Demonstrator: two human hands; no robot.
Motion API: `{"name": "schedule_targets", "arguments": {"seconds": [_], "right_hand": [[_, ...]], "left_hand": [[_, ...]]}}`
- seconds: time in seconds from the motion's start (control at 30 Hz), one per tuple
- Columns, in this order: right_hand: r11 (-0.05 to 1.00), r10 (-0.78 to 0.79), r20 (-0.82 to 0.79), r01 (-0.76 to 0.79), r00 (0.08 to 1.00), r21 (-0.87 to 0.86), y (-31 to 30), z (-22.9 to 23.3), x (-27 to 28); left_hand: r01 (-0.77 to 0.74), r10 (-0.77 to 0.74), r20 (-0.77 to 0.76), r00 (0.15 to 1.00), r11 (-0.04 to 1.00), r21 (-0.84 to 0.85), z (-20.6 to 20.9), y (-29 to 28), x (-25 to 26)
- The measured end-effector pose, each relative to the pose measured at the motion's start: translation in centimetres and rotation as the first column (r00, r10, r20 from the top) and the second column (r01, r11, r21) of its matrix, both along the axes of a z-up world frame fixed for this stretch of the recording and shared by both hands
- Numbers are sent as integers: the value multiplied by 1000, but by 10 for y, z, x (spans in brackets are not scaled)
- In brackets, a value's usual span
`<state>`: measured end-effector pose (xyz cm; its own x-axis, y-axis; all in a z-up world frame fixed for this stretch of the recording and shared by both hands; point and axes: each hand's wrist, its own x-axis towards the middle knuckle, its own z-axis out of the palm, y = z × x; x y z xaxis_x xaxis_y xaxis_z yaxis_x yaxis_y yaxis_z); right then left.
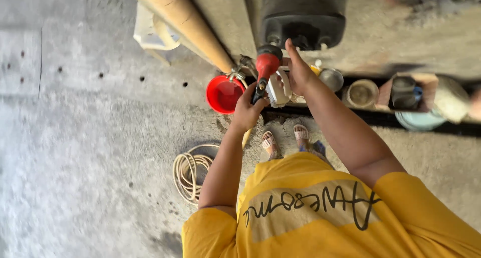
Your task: The person unwinds a garden hose from a wall-mounted reel, coils the hose into loops on the ground, then turns on the tap and sprays the black reel housing while scrubbing it with a brush.
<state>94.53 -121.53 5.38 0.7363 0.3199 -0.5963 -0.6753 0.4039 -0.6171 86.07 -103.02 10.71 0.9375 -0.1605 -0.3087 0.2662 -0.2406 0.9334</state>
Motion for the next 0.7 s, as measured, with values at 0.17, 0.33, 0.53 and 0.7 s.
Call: {"name": "schedule_targets", "arguments": {"seconds": [0.17,0.33,0.53,0.7], "right_hand": [[991,115,156,-124,981,45,18,-4,14],[963,23,195,-74,981,259,19,-28,20],[905,56,146,-113,988,411,23,-47,21],[899,61,197,-140,978,415,25,-38,28]], "left_hand": [[-41,59,98,993,983,-179,2,7,-10],[-106,111,46,993,989,-104,-3,2,-4],[-169,153,-114,982,974,-148,1,-3,6],[-159,146,-98,984,977,-142,4,-2,12]]}}
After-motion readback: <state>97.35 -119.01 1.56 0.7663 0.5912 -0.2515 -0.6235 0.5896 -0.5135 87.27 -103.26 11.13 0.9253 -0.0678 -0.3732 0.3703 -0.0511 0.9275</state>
